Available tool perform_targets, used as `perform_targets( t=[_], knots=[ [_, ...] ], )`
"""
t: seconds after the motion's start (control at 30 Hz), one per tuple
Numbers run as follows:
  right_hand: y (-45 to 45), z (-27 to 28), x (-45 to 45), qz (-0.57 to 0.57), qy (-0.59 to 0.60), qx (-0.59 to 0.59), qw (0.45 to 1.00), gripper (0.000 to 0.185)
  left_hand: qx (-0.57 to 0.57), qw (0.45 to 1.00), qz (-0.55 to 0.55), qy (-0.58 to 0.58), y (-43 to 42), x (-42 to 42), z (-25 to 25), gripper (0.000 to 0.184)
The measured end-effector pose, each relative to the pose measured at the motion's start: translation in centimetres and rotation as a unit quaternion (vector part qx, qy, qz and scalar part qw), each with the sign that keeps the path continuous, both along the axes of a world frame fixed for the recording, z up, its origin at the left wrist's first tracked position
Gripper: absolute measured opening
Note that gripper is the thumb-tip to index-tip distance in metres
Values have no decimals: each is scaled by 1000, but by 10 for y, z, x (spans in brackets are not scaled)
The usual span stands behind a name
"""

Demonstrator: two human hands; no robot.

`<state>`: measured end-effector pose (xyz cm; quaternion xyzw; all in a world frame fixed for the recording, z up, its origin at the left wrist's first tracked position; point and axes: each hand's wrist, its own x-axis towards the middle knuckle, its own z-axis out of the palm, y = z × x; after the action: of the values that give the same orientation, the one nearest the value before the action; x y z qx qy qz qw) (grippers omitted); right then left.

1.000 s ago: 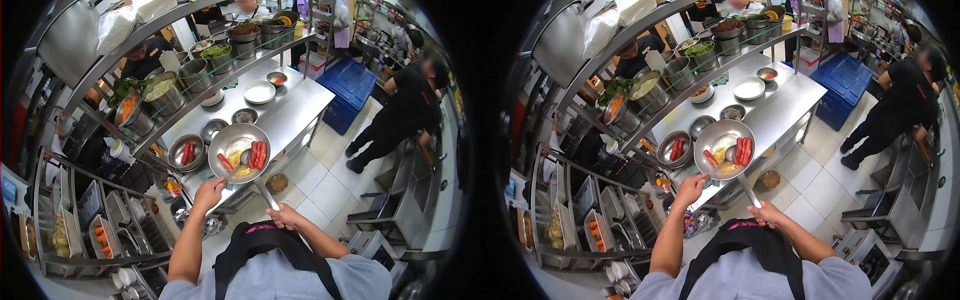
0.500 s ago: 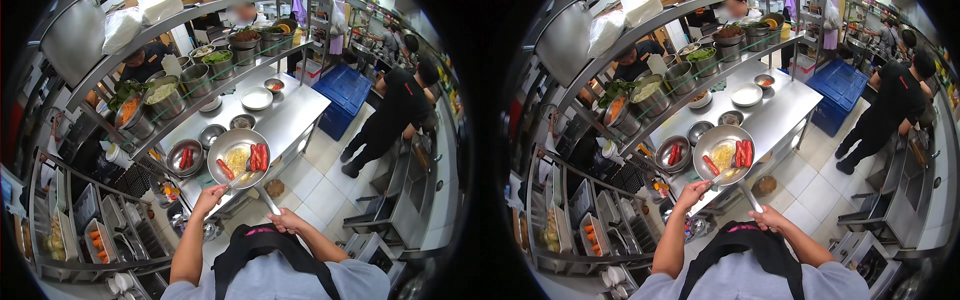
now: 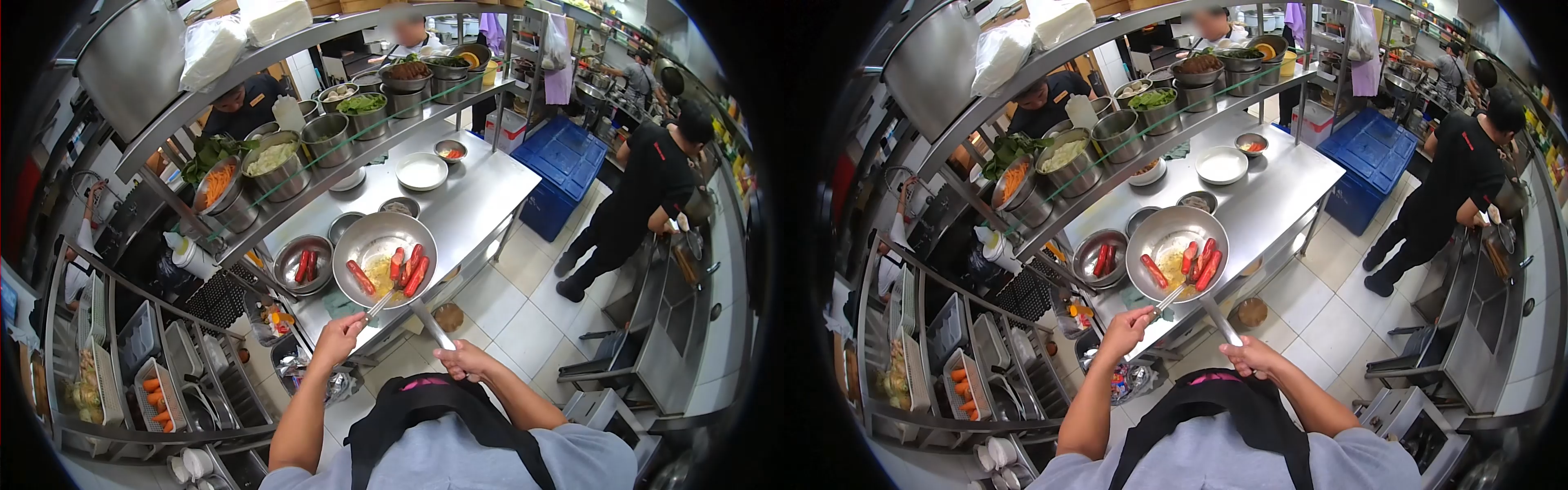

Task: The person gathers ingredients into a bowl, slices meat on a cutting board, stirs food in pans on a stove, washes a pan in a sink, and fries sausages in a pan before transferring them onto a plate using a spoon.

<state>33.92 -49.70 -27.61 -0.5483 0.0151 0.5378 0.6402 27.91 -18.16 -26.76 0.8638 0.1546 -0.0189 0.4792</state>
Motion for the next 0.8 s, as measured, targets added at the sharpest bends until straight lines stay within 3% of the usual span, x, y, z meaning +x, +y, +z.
perform_targets(
  t=[0.13, 0.2, 0.27, 0.3, 0.47, 0.53, 0.6, 0.63, 0.7, 0.8],
  knots=[
    [3, 1, 3, -6, 4, -2, 1000, 37, 62, 995, 9, -84, -18, -12, -8, 33],
    [4, -3, 5, -5, 3, -7, 1000, 37, 61, 997, 13, -43, -21, -11, 3, 32],
    [3, -5, 5, -3, 1, -14, 1000, 37, -68, 995, 43, 51, -21, -9, 5, 32],
    [3, -4, 5, -1, 0, -14, 1000, 37, -69, 995, 45, 52, -23, -11, 4, 32],
    [3, -4, 4, -4, 8, -7, 1000, 37, 12, 998, 50, -31, -42, -18, 6, 32],
    [2, -7, 2, -6, 10, -1, 1000, 37, -22, 998, 52, -30, -40, -20, -10, 32],
    [2, -8, 1, -5, 11, -3, 1000, 37, -171, 983, 60, 19, -37, -20, -9, 32],
    [3, -8, 2, -3, 9, -4, 1000, 38, -170, 983, 61, 19, -33, -20, -10, 32],
    [3, -9, 3, -2, 5, -5, 1000, 38, -273, 959, 75, 16, -26, -20, -14, 33],
    [4, -8, 3, -1, 9, -5, 1000, 40, -309, 945, 101, 42, -20, -24, 7, 34]
  ],
)
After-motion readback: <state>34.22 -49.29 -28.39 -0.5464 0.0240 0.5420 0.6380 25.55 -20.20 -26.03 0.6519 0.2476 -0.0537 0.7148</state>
